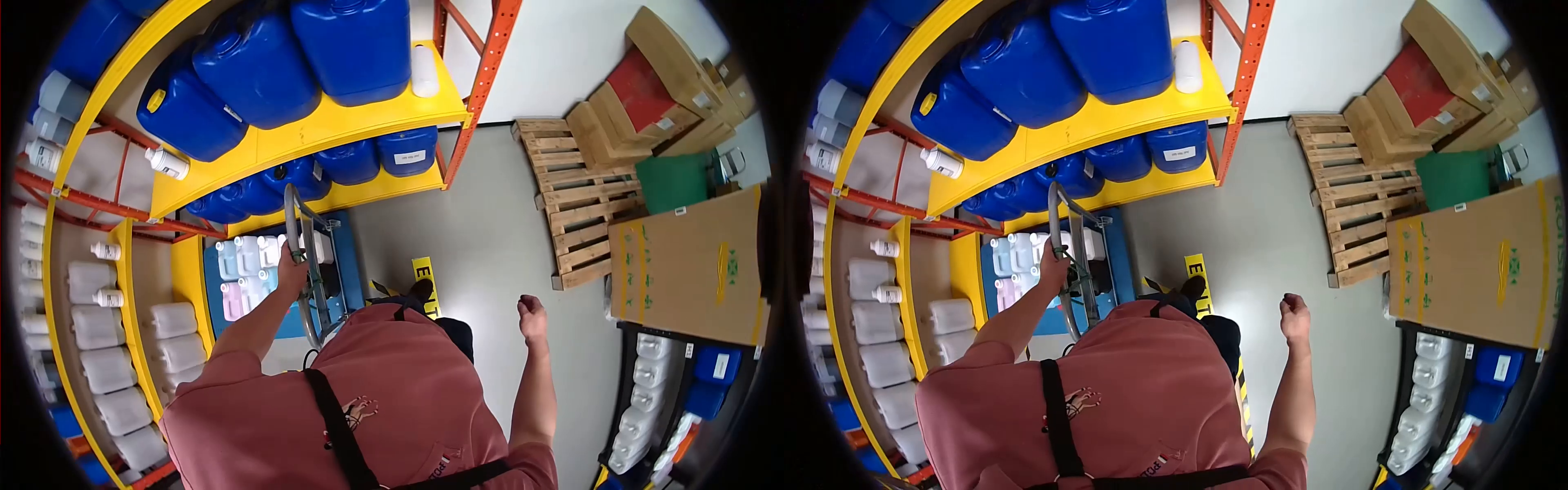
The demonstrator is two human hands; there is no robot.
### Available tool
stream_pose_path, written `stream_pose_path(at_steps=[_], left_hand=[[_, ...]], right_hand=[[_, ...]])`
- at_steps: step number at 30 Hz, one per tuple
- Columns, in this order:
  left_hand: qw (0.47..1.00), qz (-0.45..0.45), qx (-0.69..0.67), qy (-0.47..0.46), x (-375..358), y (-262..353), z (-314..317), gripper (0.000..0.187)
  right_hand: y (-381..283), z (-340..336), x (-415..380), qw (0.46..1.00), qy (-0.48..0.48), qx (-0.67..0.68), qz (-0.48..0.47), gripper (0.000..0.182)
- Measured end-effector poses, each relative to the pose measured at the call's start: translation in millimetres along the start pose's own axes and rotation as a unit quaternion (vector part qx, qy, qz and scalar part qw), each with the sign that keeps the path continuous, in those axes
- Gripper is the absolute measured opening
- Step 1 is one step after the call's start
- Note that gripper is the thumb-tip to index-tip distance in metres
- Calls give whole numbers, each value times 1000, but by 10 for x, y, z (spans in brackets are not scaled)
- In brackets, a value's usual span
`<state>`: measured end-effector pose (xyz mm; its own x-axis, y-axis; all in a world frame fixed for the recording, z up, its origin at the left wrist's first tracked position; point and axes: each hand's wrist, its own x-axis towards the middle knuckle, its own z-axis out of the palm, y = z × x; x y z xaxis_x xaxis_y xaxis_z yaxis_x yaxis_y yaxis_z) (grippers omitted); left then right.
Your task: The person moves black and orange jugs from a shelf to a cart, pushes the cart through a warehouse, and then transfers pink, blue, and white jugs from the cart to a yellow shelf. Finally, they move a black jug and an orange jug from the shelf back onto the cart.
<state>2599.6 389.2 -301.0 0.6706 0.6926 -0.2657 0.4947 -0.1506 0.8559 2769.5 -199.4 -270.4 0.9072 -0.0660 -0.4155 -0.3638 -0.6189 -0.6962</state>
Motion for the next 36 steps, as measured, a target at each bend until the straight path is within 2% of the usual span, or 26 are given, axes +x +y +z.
stream_pose_path(at_steps=[1,2,4,5,7,10,11,13,14,15,17,18,20,21,23,27,29,30,32,34,35,36], left_hand=[[1000,2,0,1,-64,33,68,75],[999,-37,-31,-5,-148,136,122,73],[999,-29,-33,6,-248,81,271,70],[998,-60,-2,0,-357,356,304,69],[992,71,72,68,-373,25,525,71],[982,86,122,115,-575,266,778,71],[988,56,78,121,-669,416,853,67],[984,-83,-21,155,-867,727,972,61],[975,-62,-71,200,-879,377,1102,54],[955,-104,-50,272,-1151,888,1115,50],[941,-174,87,279,-1554,1187,1100,55],[931,-236,140,238,-1732,1171,1112,61],[901,-328,199,201,-2047,971,1266,70],[902,-370,180,133,-2165,1014,1314,83],[909,-380,145,88,-2361,1144,1590,88],[916,-306,174,193,-2551,1275,2282,75],[922,-295,162,192,-2574,1268,2402,66],[930,-319,119,139,-2574,1335,2395,58],[934,-314,112,132,-2605,1389,2519,54],[933,-319,113,126,-2620,1386,2700,52],[932,-318,117,127,-2621,1395,2799,51],[927,-333,113,128,-2656,1547,2837,48]], right_hand=[[-193,-4,223,999,-31,-5,-38,35],[-380,-16,429,995,-61,-12,-78,33],[-714,30,803,984,-142,-47,-97,31],[-950,46,953,974,-194,-77,-91,32],[-1147,166,1407,953,-251,-95,-140,33],[-1669,333,1890,905,-333,-151,-216,34],[-1869,366,1997,888,-347,-181,-242,34],[-2116,452,2313,840,-394,-223,-298,34],[-2185,467,2440,812,-416,-243,-330,35],[-2258,443,2526,795,-435,-256,-337,35],[-2435,363,2636,765,-462,-271,-356,36],[-2418,332,2744,754,-473,-281,-359,36],[-2380,286,2907,739,-488,-304,-352,36],[-2404,283,2934,725,-497,-313,-358,36],[-2451,300,2921,692,-498,-349,-389,37],[-2606,532,2709,660,-514,-334,-435,42],[-2738,656,2417,608,-502,-315,-528,51],[-2809,723,2246,601,-506,-321,-529,51],[-2947,870,1898,487,-443,-324,-680,59],[-3054,1020,1643,444,-406,-329,-728,66],[-3085,1098,1559,440,-410,-329,-728,66],[-3125,1173,1485,406,-385,-346,-753,68]])
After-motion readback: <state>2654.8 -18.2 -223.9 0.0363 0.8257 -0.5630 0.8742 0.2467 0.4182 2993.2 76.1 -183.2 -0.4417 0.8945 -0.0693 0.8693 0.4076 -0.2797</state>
